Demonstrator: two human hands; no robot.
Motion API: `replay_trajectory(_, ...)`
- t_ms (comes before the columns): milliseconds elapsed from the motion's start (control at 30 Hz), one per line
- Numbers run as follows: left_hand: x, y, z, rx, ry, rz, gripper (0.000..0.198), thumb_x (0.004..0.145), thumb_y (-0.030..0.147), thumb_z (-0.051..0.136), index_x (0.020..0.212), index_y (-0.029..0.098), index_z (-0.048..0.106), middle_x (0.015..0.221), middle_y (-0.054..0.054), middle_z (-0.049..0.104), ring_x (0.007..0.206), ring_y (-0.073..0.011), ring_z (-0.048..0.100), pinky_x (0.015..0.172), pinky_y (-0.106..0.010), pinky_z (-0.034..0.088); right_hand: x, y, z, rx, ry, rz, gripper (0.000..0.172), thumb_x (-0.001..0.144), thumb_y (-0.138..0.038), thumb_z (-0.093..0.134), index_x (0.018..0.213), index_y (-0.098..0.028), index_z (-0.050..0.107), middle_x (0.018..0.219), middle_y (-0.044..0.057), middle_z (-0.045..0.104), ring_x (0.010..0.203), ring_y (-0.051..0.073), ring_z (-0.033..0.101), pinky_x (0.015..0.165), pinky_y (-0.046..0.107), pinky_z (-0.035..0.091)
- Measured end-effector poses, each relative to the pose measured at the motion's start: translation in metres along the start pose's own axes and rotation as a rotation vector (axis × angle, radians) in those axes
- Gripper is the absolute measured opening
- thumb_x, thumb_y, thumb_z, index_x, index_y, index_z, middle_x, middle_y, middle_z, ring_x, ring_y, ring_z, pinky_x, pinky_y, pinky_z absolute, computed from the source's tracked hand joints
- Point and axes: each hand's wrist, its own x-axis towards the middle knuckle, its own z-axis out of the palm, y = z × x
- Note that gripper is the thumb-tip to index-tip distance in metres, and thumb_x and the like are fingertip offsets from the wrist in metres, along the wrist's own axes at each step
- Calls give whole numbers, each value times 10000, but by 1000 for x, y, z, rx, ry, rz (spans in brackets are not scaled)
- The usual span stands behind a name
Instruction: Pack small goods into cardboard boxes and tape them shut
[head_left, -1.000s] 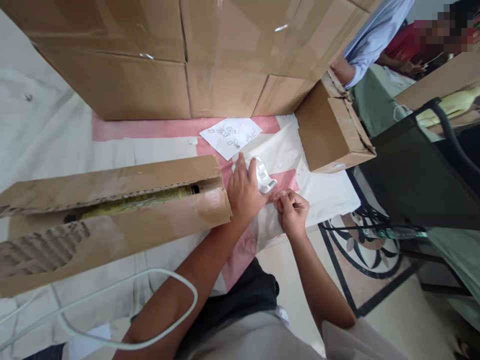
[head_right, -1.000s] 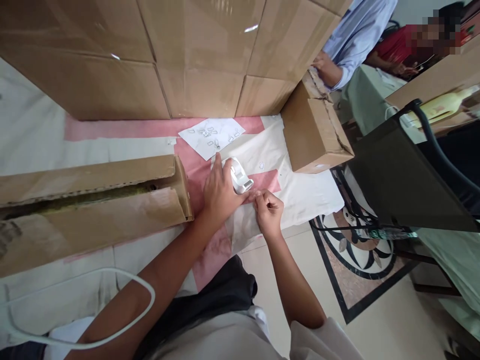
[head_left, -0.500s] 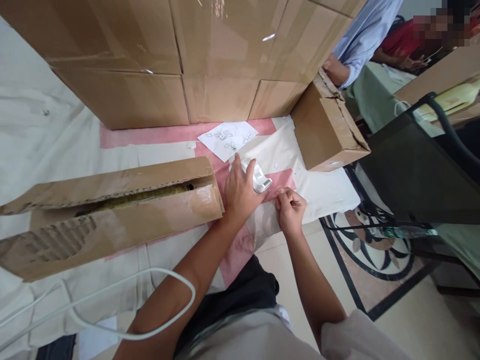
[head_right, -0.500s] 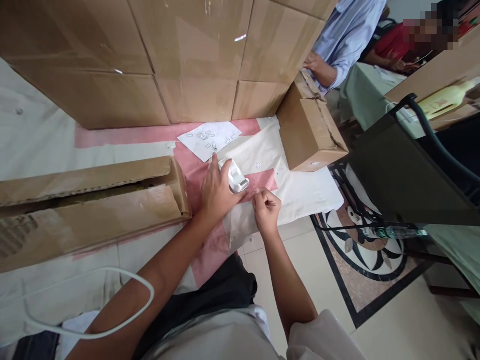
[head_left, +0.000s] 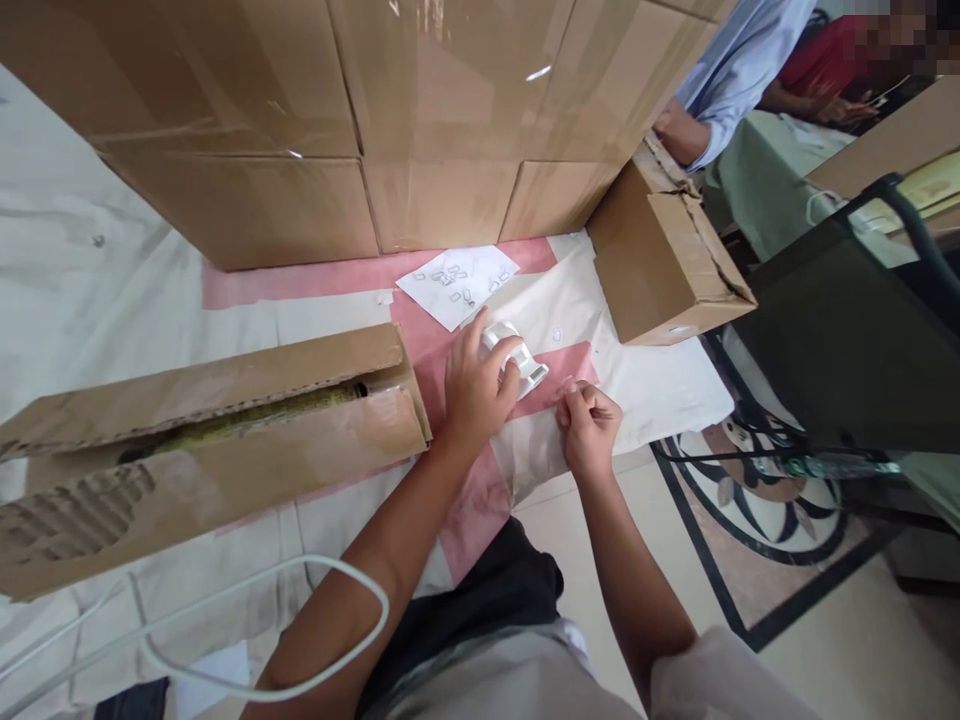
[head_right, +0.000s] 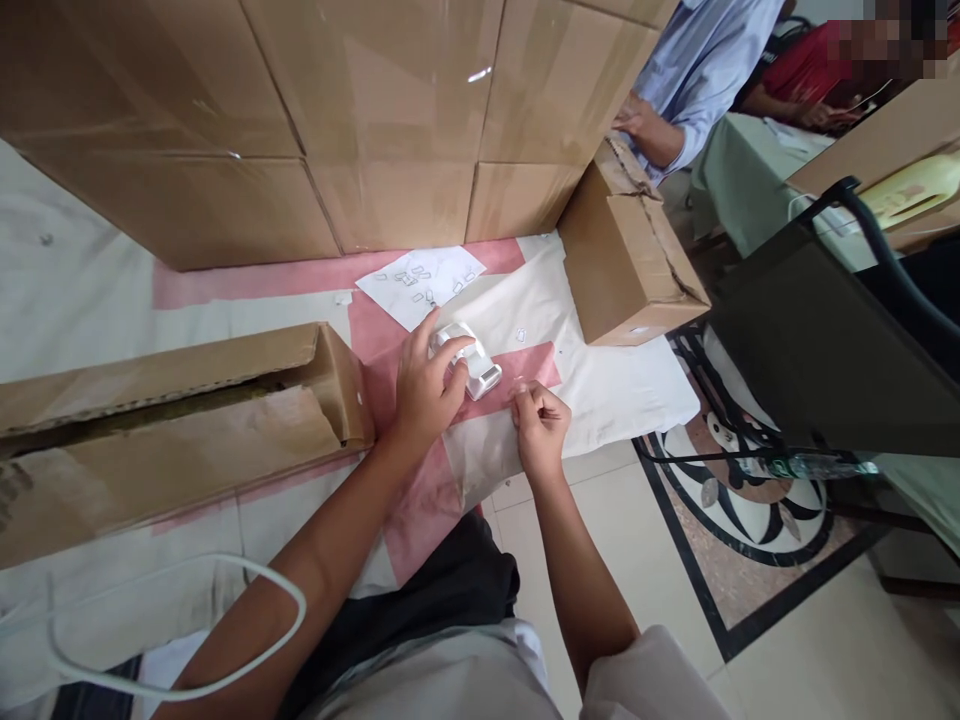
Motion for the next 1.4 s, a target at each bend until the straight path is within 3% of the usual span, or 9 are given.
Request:
replay_trajectory(200,1,-4,4,-9,31,-41,355,916,167,562,1242,223,688,1524,-135,484,1398,-303,486,1147,-477,430,5,-1,-2,57,37,5,546,924,-368,728,590,-221,322,589,-30,536,501,108,446,511,282,346)
replay_trajectory(633,7,-3,7,-40,44,-23,325,878,184,635,1196,220,696,1437,-127,518,1370,-288,499,1136,-453,448,8,-8,2,-4,13,-60,529,947,-344,693,579,-211,336,551,-32,515,592,135,537,655,303,470)
replay_trajectory(800,8,-2,5,24,43,11,186,965,285,599,1058,250,756,1410,-99,547,1305,-276,534,1090,-446,470,6,-9,2,16,0,-55,520,943,-332,696,575,-222,345,550,-26,510,589,142,512,640,317,458)
replay_trajectory(1133,9,0,3,118,103,102,200,989,321,589,923,260,767,1254,-85,656,1152,-257,595,1001,-432,481,7,-8,4,33,18,-66,532,936,-351,708,579,-219,337,552,-29,517,588,141,516,655,321,451)
replay_trajectory(1300,8,-1,4,90,85,96,212,1000,312,567,923,259,758,1230,-75,673,1150,-255,596,997,-425,459,10,-10,1,58,26,-13,505,928,-334,715,578,-223,368,586,-18,559,601,147,559,655,317,474)
replay_trajectory(1400,8,-1,5,94,89,94,224,1007,308,551,926,256,753,1207,-76,683,1127,-244,612,989,-414,462,28,-18,-1,67,-6,50,378,894,-341,754,650,-219,492,748,15,671,718,162,636,711,315,520)
